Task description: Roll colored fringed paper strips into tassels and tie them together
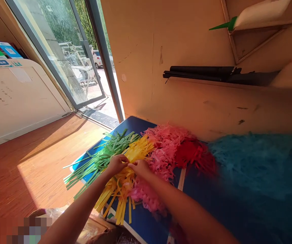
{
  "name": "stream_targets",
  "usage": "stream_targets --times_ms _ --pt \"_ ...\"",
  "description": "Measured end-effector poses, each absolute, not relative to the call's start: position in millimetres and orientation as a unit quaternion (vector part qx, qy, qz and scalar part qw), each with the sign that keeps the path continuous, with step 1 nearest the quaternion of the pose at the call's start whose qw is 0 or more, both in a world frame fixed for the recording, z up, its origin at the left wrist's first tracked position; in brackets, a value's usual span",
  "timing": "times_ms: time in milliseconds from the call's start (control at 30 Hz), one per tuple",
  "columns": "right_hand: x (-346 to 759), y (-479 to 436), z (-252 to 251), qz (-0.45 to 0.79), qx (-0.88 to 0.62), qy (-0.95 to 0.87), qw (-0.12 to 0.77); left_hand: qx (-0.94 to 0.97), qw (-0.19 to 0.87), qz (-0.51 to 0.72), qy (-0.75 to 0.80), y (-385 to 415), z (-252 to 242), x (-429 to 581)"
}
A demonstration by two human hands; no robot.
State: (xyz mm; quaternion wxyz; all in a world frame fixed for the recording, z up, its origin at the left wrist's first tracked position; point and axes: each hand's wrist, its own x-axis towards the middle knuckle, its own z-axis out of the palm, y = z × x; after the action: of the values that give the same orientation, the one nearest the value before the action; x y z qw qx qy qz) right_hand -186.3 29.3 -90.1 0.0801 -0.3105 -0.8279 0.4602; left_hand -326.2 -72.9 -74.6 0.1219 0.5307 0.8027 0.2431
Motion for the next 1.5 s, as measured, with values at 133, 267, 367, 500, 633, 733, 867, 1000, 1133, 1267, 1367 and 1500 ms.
stream_targets --times_ms 133,267,367,500,633,733,867,1000,1133,1267,1367,1500 --pt "-194 32 -104 0.471 -0.330 -0.815 0.075 0.515 0.124 0.265 0.806 -75 -74 -329" --pt "-196 36 -117 0.487 -0.340 -0.801 0.072 0.485 0.134 0.270 0.821 -76 -74 -328" --pt "-196 36 -122 0.496 -0.345 -0.792 0.087 0.461 0.153 0.258 0.835 -73 -72 -321" --pt "-195 32 -124 0.500 -0.352 -0.785 0.102 0.451 0.163 0.226 0.848 -65 -66 -310" --pt "-194 31 -122 0.497 -0.357 -0.785 0.099 0.449 0.164 0.192 0.857 -59 -58 -304" --pt "-192 31 -118 0.488 -0.353 -0.793 0.093 0.444 0.162 0.174 0.864 -59 -54 -302" --pt "-182 27 -103 0.451 -0.352 -0.814 0.101 0.425 0.160 0.162 0.876 -59 -51 -301" --pt "-170 19 -84 0.399 -0.333 -0.844 0.132 0.417 0.162 0.159 0.880 -60 -51 -303" --pt "-164 16 -73 0.375 -0.294 -0.870 0.124 0.416 0.182 0.156 0.877 -60 -52 -304" --pt "-164 20 -72 0.351 -0.267 -0.894 0.074 0.407 0.171 0.148 0.885 -61 -51 -305" --pt "-163 24 -73 0.326 -0.282 -0.902 0.026 0.396 0.136 0.136 0.898 -62 -48 -304" --pt "-161 24 -72 0.293 -0.267 -0.918 -0.006 0.383 0.100 0.112 0.911 -61 -47 -300"
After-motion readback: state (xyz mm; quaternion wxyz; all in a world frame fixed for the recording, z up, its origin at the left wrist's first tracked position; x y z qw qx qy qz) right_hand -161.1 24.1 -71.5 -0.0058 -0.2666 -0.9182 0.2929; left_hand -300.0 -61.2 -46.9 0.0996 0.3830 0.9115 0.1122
